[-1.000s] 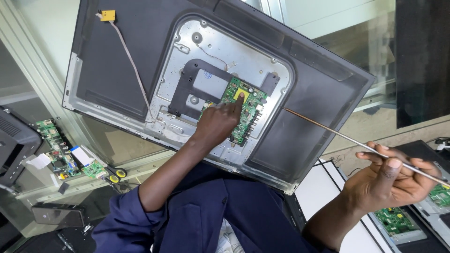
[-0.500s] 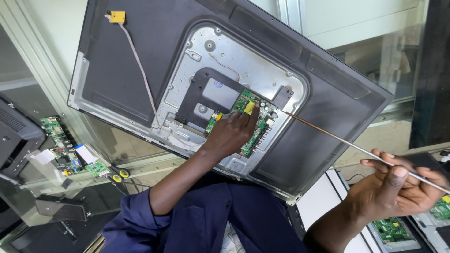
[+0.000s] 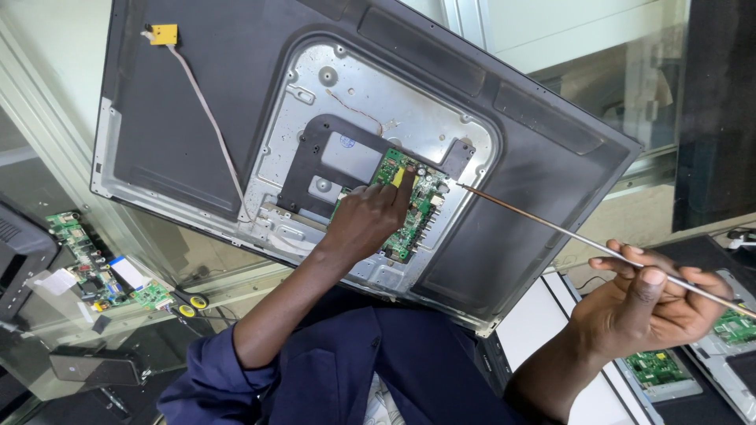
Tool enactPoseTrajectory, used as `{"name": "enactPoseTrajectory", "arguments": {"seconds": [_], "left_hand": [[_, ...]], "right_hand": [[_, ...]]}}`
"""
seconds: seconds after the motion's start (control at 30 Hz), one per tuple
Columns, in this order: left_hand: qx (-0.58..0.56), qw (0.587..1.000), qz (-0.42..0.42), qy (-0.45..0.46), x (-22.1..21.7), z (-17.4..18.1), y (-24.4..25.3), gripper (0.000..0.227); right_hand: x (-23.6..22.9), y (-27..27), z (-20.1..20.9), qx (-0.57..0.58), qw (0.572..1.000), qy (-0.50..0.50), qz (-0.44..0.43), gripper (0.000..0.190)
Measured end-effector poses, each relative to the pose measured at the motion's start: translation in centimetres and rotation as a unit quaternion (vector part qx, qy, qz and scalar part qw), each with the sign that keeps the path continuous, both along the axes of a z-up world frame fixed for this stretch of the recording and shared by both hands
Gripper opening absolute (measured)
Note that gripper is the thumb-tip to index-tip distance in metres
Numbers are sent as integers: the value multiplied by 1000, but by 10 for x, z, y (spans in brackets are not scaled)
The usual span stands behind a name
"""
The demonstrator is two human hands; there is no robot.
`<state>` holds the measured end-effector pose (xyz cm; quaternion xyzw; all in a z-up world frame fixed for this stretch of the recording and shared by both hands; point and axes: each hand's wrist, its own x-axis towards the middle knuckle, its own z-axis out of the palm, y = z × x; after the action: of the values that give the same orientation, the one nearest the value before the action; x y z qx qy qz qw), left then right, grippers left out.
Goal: The person disassembles a television by removing screws from the back panel and internal components using a screwdriver, and then removes a panel from the frame.
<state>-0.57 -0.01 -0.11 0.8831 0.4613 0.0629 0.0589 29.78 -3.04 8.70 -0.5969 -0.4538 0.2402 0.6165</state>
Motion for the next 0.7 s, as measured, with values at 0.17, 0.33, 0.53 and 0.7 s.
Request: {"name": "enactPoseTrajectory", "arguments": {"seconds": [0.17, 0.33, 0.53, 0.7], "left_hand": [[-13, 1000, 0, 4, 1, 1, 1, 54], [-36, 999, 5, -5, 2, -3, -1, 58], [-58, 998, 6, 0, 3, -6, -1, 62], [-82, 997, -8, 10, 1, -6, -1, 69]], "right_hand": [[0, 1, -1, 2, 1000, 1, 7, 23], [-8, 9, 1, 13, 999, -28, 26, 23], [-35, 22, 15, 53, 990, -88, 98, 20], [-53, 25, 34, 73, 976, -142, 148, 18]]}}
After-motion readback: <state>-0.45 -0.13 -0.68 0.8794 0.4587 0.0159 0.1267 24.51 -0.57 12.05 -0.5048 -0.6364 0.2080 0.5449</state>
